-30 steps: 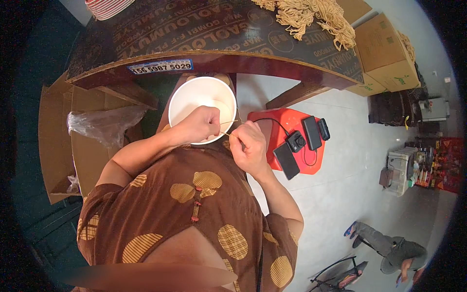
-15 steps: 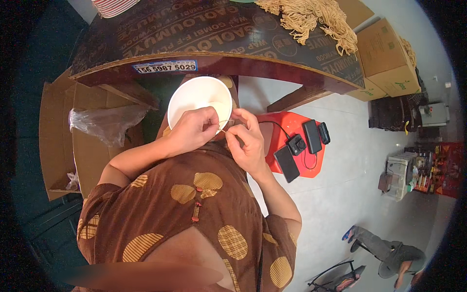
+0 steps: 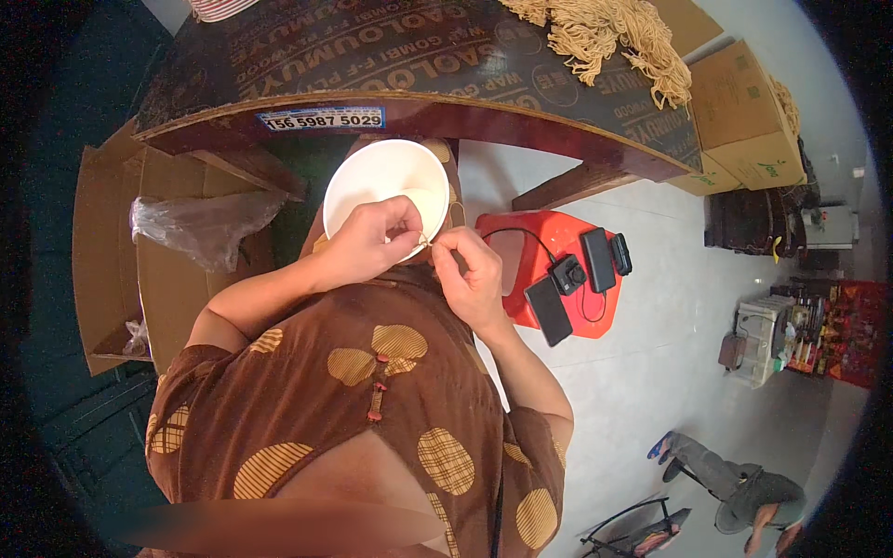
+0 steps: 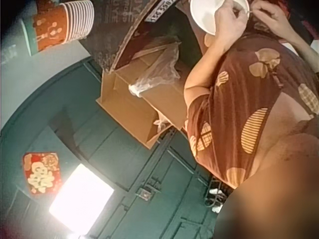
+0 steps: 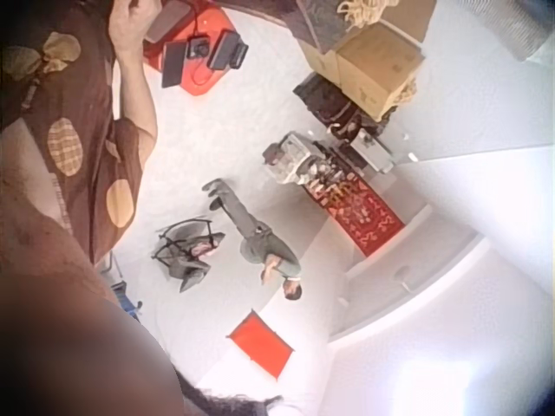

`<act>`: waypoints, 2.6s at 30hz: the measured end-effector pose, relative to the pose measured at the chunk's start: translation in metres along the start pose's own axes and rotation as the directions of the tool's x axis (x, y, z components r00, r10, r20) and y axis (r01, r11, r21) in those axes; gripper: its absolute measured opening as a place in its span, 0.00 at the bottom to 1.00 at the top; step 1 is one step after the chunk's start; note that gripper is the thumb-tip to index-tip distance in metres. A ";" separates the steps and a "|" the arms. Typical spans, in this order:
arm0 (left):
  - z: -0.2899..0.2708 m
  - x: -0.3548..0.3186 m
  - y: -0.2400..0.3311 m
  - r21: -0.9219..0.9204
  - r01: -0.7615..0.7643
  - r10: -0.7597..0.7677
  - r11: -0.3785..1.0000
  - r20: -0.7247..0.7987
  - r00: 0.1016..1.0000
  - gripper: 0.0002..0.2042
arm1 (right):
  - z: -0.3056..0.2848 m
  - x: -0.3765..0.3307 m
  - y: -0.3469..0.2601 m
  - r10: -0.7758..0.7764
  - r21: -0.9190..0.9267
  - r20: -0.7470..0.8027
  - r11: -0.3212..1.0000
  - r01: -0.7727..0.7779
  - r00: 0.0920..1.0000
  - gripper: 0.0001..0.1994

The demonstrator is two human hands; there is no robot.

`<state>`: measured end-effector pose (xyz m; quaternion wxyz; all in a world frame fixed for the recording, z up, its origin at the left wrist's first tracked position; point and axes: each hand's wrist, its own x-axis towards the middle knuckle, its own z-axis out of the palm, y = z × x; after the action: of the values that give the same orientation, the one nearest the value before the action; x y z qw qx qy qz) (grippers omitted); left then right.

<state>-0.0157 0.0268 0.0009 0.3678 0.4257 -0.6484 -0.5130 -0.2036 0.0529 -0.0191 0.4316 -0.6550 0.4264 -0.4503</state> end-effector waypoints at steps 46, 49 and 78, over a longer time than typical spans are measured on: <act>-0.003 -0.002 0.005 0.180 -0.101 0.122 0.979 -0.109 0.987 0.05 | 0.011 0.007 -0.014 -0.280 -0.390 -0.095 0.894 0.223 0.955 0.05; -0.003 -0.002 0.006 0.276 -0.218 0.248 0.936 -0.081 0.965 0.06 | 0.011 0.008 -0.016 -0.347 -0.417 -0.081 0.863 0.284 0.934 0.06; 0.000 0.005 -0.005 0.066 -0.342 0.345 0.937 -0.054 0.937 0.07 | 0.016 -0.010 0.005 0.067 0.076 -0.077 0.995 -0.062 0.995 0.02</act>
<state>-0.0165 0.0213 -0.0039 0.4606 0.3324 -0.7144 -0.4087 -0.1912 0.0636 -0.0300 0.4526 -0.6062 0.4472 -0.4771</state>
